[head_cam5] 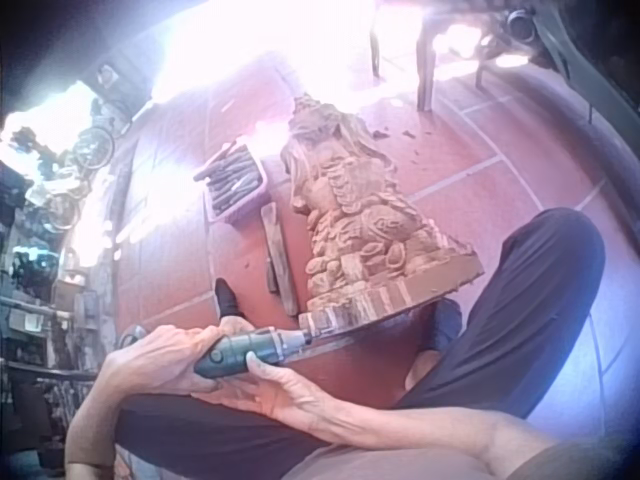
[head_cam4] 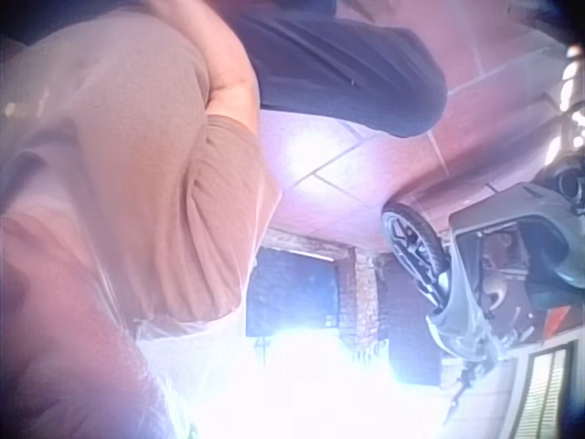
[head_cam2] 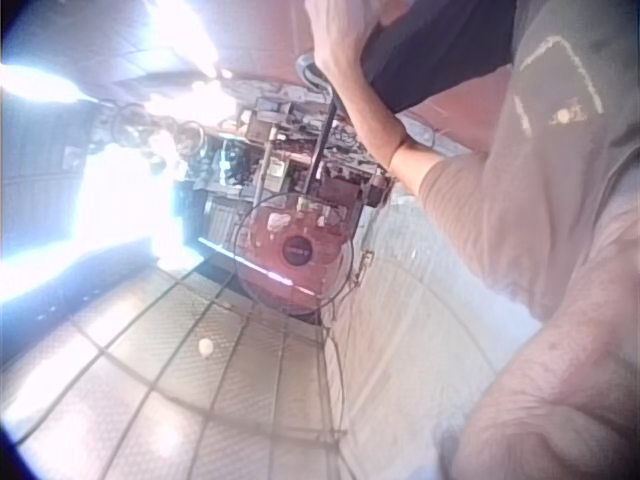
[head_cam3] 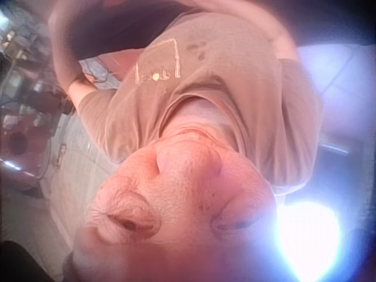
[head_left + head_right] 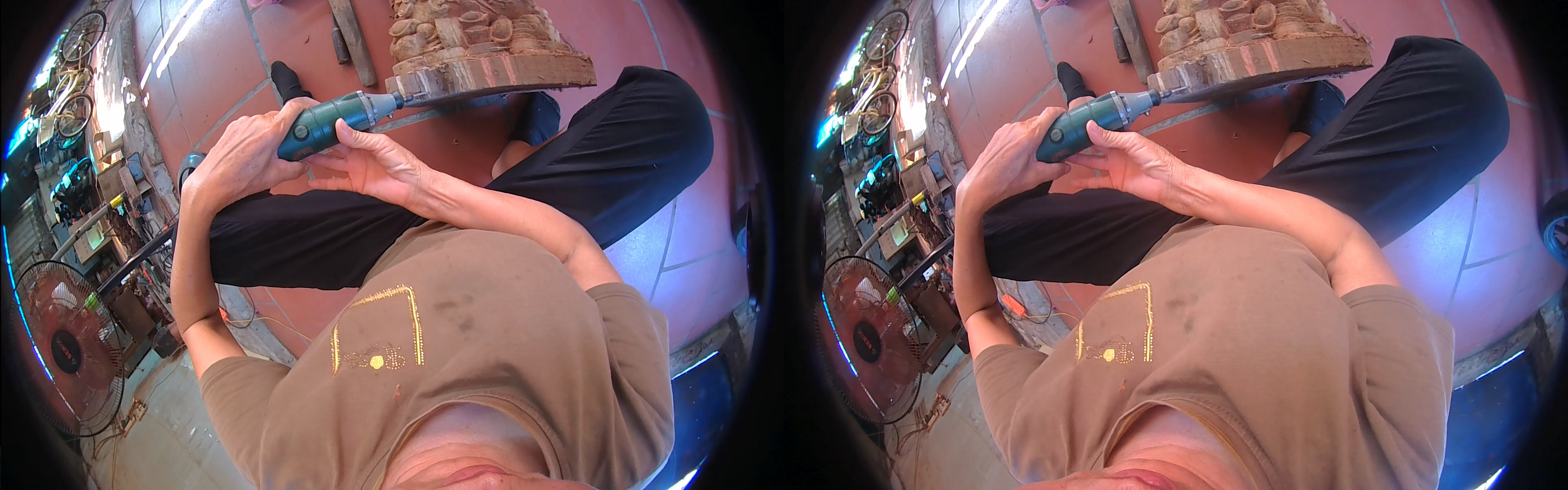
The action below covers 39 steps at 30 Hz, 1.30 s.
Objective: The person uses a handheld rotary tool to carve details into a wooden block. They hold the tool with both hands and guide it along the surface to shape the wood.
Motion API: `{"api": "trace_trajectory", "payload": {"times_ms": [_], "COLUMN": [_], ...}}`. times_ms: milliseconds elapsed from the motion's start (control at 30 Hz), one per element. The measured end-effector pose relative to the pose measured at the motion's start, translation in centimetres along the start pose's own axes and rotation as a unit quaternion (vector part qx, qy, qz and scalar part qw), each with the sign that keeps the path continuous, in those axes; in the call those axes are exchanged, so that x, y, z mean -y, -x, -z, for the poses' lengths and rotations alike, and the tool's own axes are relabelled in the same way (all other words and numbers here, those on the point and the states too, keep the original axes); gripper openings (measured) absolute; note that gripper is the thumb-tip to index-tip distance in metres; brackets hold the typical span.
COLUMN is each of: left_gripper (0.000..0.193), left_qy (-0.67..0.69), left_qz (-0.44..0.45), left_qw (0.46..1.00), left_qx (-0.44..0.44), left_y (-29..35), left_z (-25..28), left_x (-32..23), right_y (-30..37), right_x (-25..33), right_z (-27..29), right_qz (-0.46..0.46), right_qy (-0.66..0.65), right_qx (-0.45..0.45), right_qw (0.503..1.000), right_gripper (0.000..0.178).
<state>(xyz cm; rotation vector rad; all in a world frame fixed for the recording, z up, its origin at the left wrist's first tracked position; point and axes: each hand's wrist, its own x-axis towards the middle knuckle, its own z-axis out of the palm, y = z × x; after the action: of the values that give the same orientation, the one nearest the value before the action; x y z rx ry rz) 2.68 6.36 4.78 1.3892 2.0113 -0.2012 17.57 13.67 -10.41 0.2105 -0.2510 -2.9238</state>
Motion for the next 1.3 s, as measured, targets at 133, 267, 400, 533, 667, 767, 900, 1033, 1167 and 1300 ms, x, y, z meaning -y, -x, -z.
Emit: {"api": "trace_trajectory", "payload": {"times_ms": [133, 267, 400, 533, 667, 767, 900, 1033, 1167, 1300], "left_gripper": [0.057, 0.057, 0.055, 0.053, 0.053, 0.053, 0.054, 0.056, 0.057, 0.058], "left_qy": [-0.01, -0.017, -0.02, -0.032, -0.036, -0.034, -0.026, -0.006, -0.01, -0.003], "left_qz": [0.005, 0.013, 0.015, 0.019, 0.014, 0.012, 0.011, 0.007, 0.004, 0.002], "left_qw": [1.0, 1.0, 0.999, 0.999, 0.999, 0.999, 0.999, 1.0, 1.0, 1.0], "left_qx": [-0.016, -0.016, -0.023, -0.032, -0.037, -0.031, -0.021, -0.011, -0.003, 0.0], "left_y": [0.0, -0.2, -0.3, -0.5, -0.6, -0.7, -0.5, -0.4, -0.3, -0.1], "left_z": [-0.2, 0.0, 0.2, 0.2, 0.1, 0.1, 0.2, 0.2, 0.1, 0.0], "left_x": [0.4, 0.4, 0.4, 0.4, 0.8, 0.7, 0.4, 0.2, 0.2, 0.1], "right_y": [-0.5, -0.9, -1.3, -1.3, -1.4, -1.4, -1.1, -0.6, -0.3, -0.1], "right_x": [0.3, 0.5, 0.8, 1.2, 1.3, 1.2, 1.0, 0.7, 0.4, 0.1], "right_z": [0.3, 0.4, 0.3, -0.2, -0.2, -0.1, 0.1, 0.1, 0.2, 0.2], "right_qz": [-0.019, -0.02, -0.004, 0.009, 0.014, 0.015, 0.007, -0.011, -0.015, 0.003], "right_qy": [-0.001, 0.002, 0.013, 0.022, 0.018, 0.013, 0.011, 0.001, 0.001, 0.003], "right_qx": [-0.008, -0.01, -0.011, -0.008, -0.007, -0.008, -0.007, -0.015, -0.02, -0.012], "right_qw": [1.0, 1.0, 1.0, 1.0, 1.0, 1.0, 1.0, 1.0, 1.0, 1.0], "right_gripper": [0.052, 0.046, 0.048, 0.048, 0.047, 0.047, 0.048, 0.05, 0.052, 0.053]}}
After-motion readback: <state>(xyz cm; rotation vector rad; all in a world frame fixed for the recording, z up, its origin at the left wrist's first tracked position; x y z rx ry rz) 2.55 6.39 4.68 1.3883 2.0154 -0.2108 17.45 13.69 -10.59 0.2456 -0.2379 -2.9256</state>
